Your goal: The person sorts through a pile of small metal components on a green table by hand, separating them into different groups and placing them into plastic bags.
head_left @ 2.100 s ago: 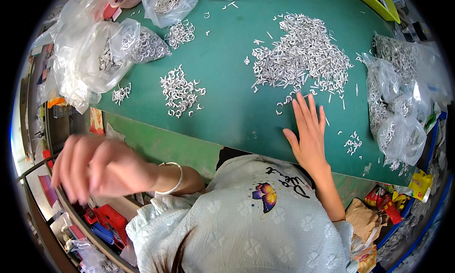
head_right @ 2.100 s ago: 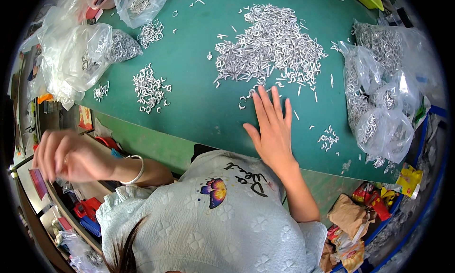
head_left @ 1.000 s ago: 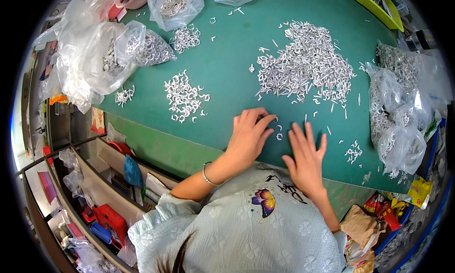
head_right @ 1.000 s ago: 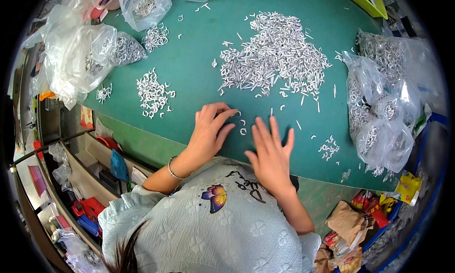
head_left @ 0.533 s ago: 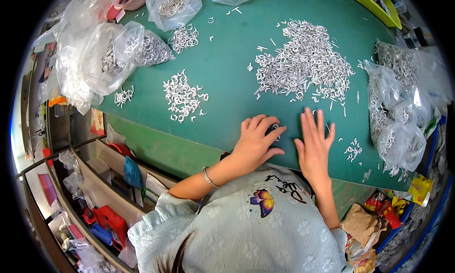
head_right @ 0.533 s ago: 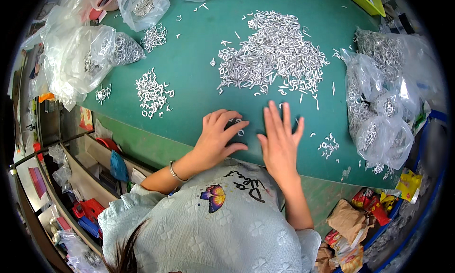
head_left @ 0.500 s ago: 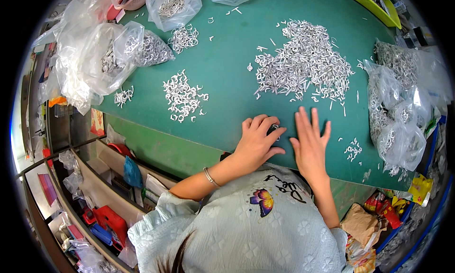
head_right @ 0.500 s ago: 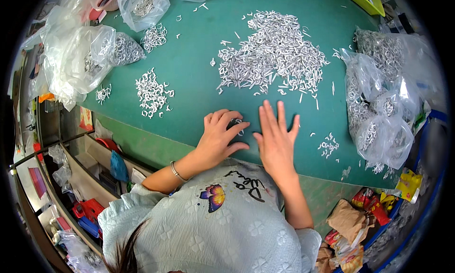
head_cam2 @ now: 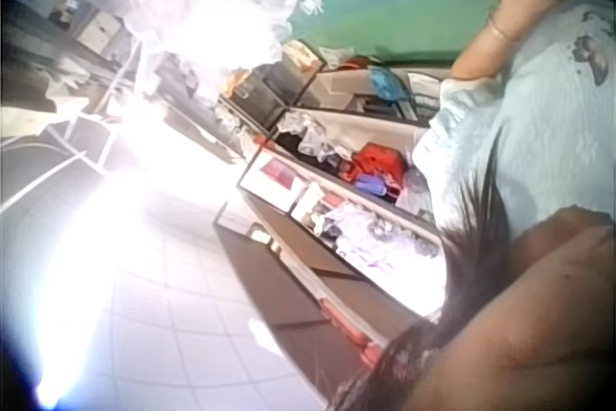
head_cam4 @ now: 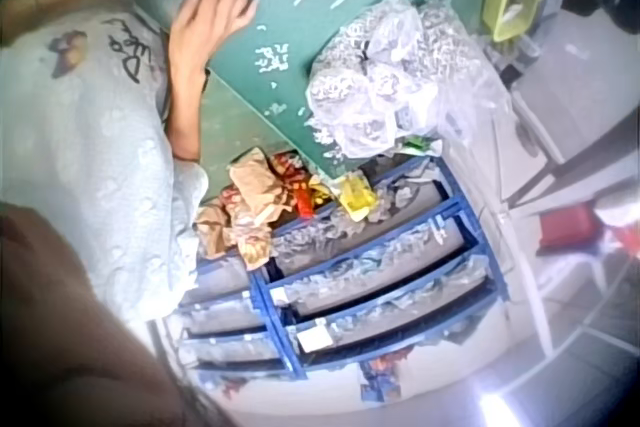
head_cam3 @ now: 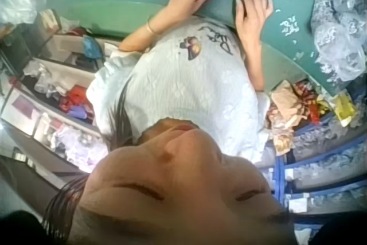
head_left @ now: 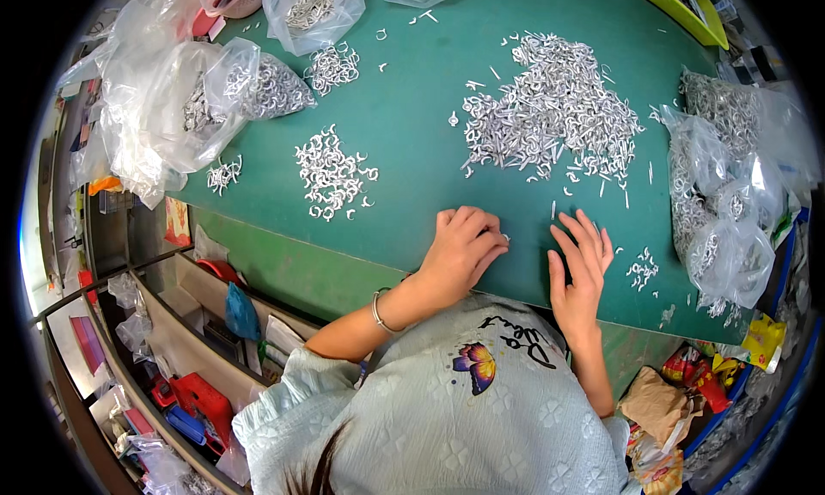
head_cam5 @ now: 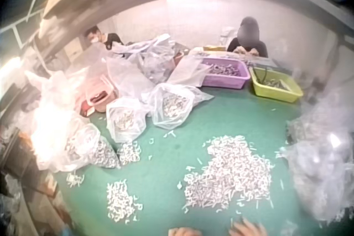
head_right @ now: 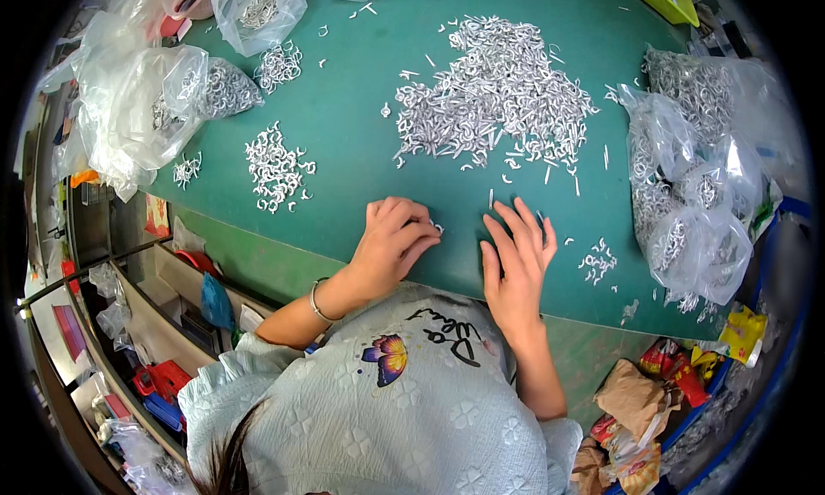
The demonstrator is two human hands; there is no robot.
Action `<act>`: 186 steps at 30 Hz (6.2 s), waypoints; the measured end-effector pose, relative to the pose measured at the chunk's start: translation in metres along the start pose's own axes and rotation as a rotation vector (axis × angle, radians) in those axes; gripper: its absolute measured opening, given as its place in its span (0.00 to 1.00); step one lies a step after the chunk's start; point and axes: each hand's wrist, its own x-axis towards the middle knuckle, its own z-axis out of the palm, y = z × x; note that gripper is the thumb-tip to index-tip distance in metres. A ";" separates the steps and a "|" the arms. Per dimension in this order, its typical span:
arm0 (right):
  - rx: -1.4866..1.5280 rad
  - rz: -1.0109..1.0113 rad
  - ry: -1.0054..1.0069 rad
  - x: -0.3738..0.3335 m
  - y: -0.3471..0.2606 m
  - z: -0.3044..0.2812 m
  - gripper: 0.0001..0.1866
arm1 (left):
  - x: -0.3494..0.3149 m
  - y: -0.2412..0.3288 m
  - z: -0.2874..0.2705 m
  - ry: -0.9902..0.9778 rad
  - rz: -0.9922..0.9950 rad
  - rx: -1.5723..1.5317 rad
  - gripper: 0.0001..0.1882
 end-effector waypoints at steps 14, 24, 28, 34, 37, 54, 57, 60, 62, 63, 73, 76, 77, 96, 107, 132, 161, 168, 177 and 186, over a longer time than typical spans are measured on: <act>0.362 0.025 0.140 -0.011 -0.019 0.005 0.13 | 0.004 0.033 0.013 -0.090 -0.727 -1.202 0.06; -0.346 0.217 0.335 -0.037 0.062 -0.052 0.08 | 0.002 0.030 0.014 0.012 0.053 0.163 0.13; -0.377 0.206 0.379 -0.037 0.062 -0.047 0.09 | -0.002 0.018 0.017 0.025 0.031 0.164 0.11; -0.098 0.006 0.090 0.025 0.024 -0.011 0.28 | -0.005 0.001 0.005 0.092 -0.014 0.141 0.10; -0.249 -0.049 -0.138 0.031 0.007 0.023 0.33 | -0.006 -0.003 -0.004 0.102 -0.039 0.132 0.11; -0.222 0.033 0.016 0.016 0.000 0.009 0.26 | 0.035 0.013 0.011 0.053 -0.036 0.178 0.19; -0.171 -0.038 0.088 0.030 0.001 0.027 0.19 | 0.039 0.013 0.017 0.056 -0.039 0.161 0.19; -0.171 -0.077 0.102 0.023 0.005 0.028 0.14 | 0.032 0.013 0.010 0.053 -0.058 0.172 0.19; -0.134 -0.149 0.094 0.018 0.007 0.026 0.12 | 0.030 0.009 0.008 0.080 -0.058 0.161 0.19; -0.116 -0.184 0.090 0.015 0.008 0.026 0.12 | 0.031 0.007 0.008 0.093 -0.057 0.154 0.19; 0.002 -0.179 0.134 0.004 0.009 0.010 0.13 | 0.026 0.003 0.015 -0.029 0.008 0.067 0.18; 0.050 -0.157 0.125 0.004 0.008 0.007 0.13 | 0.036 -0.002 0.011 0.037 0.004 0.066 0.19; 0.032 -0.174 0.132 0.012 0.006 0.012 0.13 | 0.047 0.001 0.015 0.062 0.027 0.133 0.19; -0.334 0.115 0.197 -0.028 0.029 -0.024 0.11 | 0.022 0.027 0.030 -0.049 -0.070 -0.089 0.20; -0.091 -0.081 0.117 -0.024 0.020 0.004 0.10 | 0.022 0.016 0.025 -0.014 0.048 0.114 0.17; -0.291 -0.025 -0.168 0.019 -0.009 0.021 0.30 | 0.030 0.008 0.003 0.137 -0.079 0.291 0.19; -0.476 0.157 -0.428 -0.054 0.011 -0.022 0.38 | 0.039 0.008 0.005 0.101 -0.043 0.288 0.18; -0.392 0.242 0.073 -0.038 0.030 -0.027 0.35 | 0.038 -0.004 -0.006 0.169 -0.139 0.346 0.20; -0.244 -0.114 -0.263 0.036 0.000 0.022 0.32 | 0.038 0.001 0.003 -0.014 -0.094 0.204 0.23; -0.332 -0.022 -0.411 -0.024 0.007 -0.017 0.37 | 0.019 0.009 0.002 0.065 -0.112 -0.004 0.22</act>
